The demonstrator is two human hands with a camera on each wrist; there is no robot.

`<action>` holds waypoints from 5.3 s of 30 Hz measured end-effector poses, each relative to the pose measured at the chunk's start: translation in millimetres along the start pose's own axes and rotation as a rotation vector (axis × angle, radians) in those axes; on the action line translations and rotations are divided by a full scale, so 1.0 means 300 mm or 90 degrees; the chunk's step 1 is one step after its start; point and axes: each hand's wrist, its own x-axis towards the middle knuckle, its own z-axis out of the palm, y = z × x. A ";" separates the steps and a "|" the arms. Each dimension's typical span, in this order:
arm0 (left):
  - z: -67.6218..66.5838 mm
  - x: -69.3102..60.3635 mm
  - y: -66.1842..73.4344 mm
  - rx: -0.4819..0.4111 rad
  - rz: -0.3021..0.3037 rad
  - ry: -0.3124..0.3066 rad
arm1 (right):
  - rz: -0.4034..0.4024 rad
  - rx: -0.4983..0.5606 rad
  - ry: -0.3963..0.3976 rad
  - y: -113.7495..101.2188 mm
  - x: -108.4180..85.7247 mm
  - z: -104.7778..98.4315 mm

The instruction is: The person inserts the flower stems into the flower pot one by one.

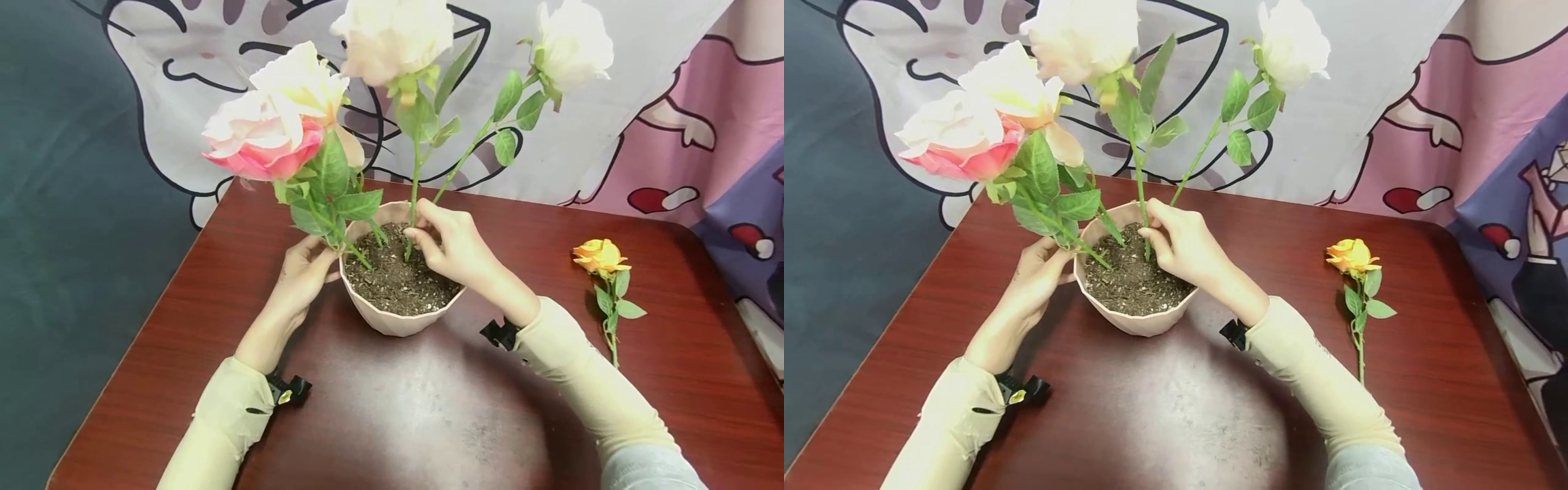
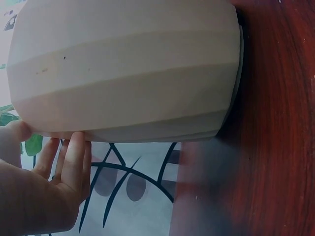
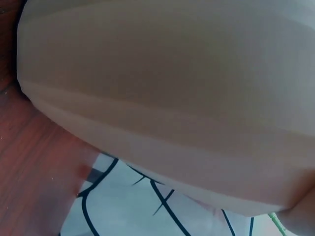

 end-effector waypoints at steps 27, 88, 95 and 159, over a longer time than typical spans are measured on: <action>0.033 0.011 -0.003 0.001 -0.001 -0.017 | 0.112 -0.036 0.022 -0.010 -0.088 -0.053; 0.002 0.000 0.017 0.009 -0.002 -0.019 | 0.746 -0.098 -0.251 0.198 -0.934 -0.506; 0.003 0.002 0.014 0.004 -0.002 -0.015 | 0.779 -0.054 -0.258 0.202 -0.922 -0.504; 0.002 0.010 -0.003 0.006 -0.007 -0.009 | 0.280 0.408 0.406 -0.006 -0.533 -0.448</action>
